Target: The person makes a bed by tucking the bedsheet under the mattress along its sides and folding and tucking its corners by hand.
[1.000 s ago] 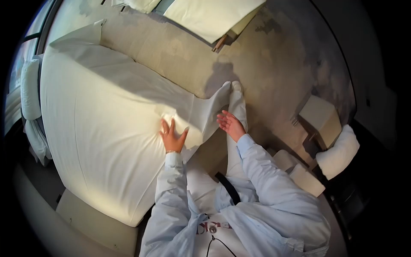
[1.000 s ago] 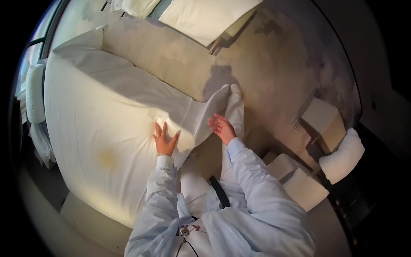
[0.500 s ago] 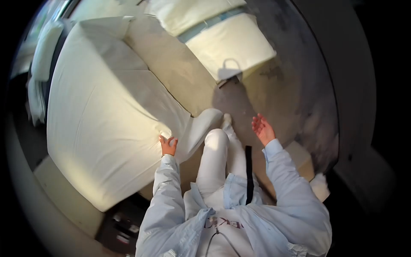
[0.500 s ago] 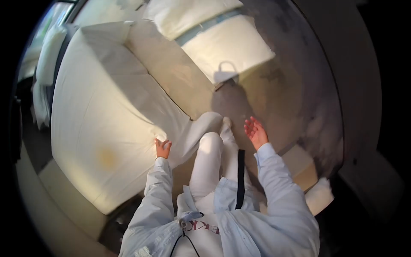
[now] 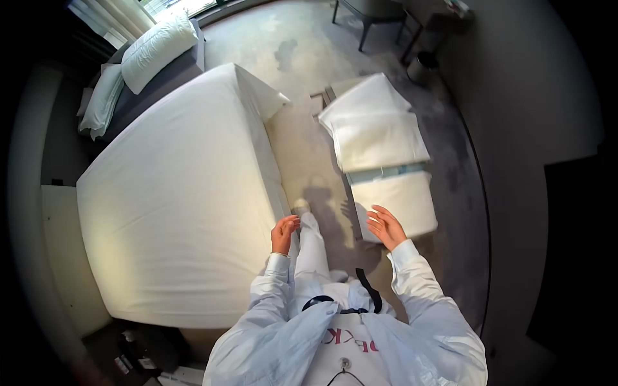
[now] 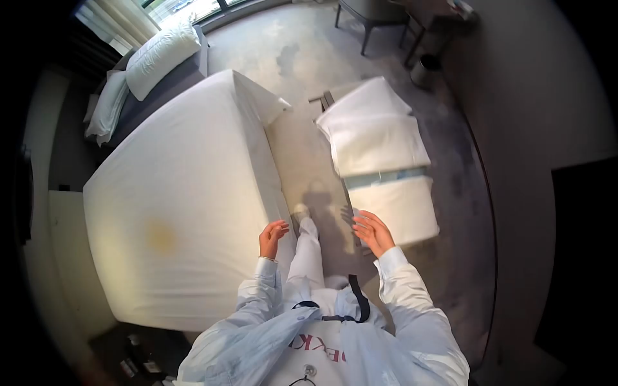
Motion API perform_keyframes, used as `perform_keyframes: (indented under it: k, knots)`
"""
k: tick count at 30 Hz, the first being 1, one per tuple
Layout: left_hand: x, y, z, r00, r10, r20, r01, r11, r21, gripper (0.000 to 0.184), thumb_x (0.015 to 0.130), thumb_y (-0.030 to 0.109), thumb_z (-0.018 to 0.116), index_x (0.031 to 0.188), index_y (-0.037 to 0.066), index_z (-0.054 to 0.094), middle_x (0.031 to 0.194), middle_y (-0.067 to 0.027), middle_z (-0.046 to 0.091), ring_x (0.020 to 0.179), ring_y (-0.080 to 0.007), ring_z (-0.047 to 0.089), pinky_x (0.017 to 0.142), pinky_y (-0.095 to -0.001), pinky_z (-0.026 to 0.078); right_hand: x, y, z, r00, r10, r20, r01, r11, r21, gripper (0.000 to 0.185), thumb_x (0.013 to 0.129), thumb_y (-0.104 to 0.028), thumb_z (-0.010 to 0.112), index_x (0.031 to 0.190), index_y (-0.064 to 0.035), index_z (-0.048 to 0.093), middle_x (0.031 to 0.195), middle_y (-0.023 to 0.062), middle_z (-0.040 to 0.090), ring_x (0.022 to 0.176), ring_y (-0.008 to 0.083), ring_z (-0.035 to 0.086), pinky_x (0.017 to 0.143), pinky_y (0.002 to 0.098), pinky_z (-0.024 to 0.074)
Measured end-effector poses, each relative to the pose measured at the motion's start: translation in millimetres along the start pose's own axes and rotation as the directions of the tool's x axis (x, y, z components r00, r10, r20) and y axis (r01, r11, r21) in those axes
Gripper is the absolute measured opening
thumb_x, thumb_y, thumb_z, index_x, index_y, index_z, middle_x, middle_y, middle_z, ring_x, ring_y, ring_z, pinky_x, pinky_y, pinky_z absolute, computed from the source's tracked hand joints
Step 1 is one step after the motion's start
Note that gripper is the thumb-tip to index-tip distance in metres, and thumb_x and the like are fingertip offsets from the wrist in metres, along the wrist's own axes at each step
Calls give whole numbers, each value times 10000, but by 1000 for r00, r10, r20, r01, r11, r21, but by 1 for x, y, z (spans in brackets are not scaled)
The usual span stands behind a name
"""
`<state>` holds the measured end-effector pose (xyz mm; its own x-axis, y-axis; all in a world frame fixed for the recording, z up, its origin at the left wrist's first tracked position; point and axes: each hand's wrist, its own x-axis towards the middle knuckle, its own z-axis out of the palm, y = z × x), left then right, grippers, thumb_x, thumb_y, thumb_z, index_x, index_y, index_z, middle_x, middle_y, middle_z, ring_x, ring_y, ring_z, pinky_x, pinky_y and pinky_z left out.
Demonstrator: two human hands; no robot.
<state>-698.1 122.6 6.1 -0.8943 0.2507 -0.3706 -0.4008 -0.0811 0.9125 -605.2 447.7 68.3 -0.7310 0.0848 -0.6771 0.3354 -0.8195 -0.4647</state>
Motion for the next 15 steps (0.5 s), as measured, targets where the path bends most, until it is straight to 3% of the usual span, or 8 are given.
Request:
perform_keyframes:
  k: [2,4,6,8,11,14,15]
  knots:
    - [60,45,-6,999,29,-21,-29,1000,2,274,913,204,533,1110,21,588,996,-102,659,888,-198,645,776,-289,494,40,-15,-2,998,-5,-64,8,999,47,295,885,-97,478,1172,-117,545,1058,71,630,911,192,621,790,359,505]
    - [100,73,-1,992,76,-98,-78,997,-15,249,913,174,522,1100,22,585,1002,-104,659,887,-194,646,770,-282,492,79,-35,-18,965,-2,-262,101,925,366,287,860,-67,488,1112,-156,592,1009,32,646,872,180,625,759,358,510]
    - [142,128,-27,976,43,-213,-52,998,-39,220,910,146,506,1081,26,575,999,-107,659,881,-202,649,767,-284,498,112,-48,33,966,45,-253,67,907,416,288,848,-54,495,1085,-170,611,991,18,652,855,177,622,754,355,507]
    - [147,140,-36,972,14,-233,-24,999,-40,220,908,143,505,1082,28,573,991,-108,660,874,-207,651,763,-286,503,117,-56,54,974,56,-218,62,865,498,297,823,-23,503,1031,-182,643,970,2,659,814,178,614,731,362,499]
    - [233,188,-66,969,-28,-245,12,998,-67,213,903,147,512,1073,34,572,973,-120,659,849,-213,656,736,-288,519,201,-103,99,983,45,-176,54,854,518,291,814,-7,502,991,-179,655,956,5,658,813,175,611,713,354,489]
    - [284,240,-84,950,30,-310,-64,993,-100,189,903,169,536,995,15,596,863,-100,658,728,-174,648,651,-253,513,261,-156,139,983,-56,-175,146,815,561,279,806,-4,508,987,-158,655,934,8,654,786,166,601,689,342,479]
    - [311,250,-91,918,-24,-397,-16,995,-96,187,896,187,550,962,19,598,797,-89,652,654,-161,636,572,-241,499,286,-185,166,973,-98,-208,198,820,538,273,807,-7,507,990,-148,653,924,7,652,773,162,596,687,338,476]
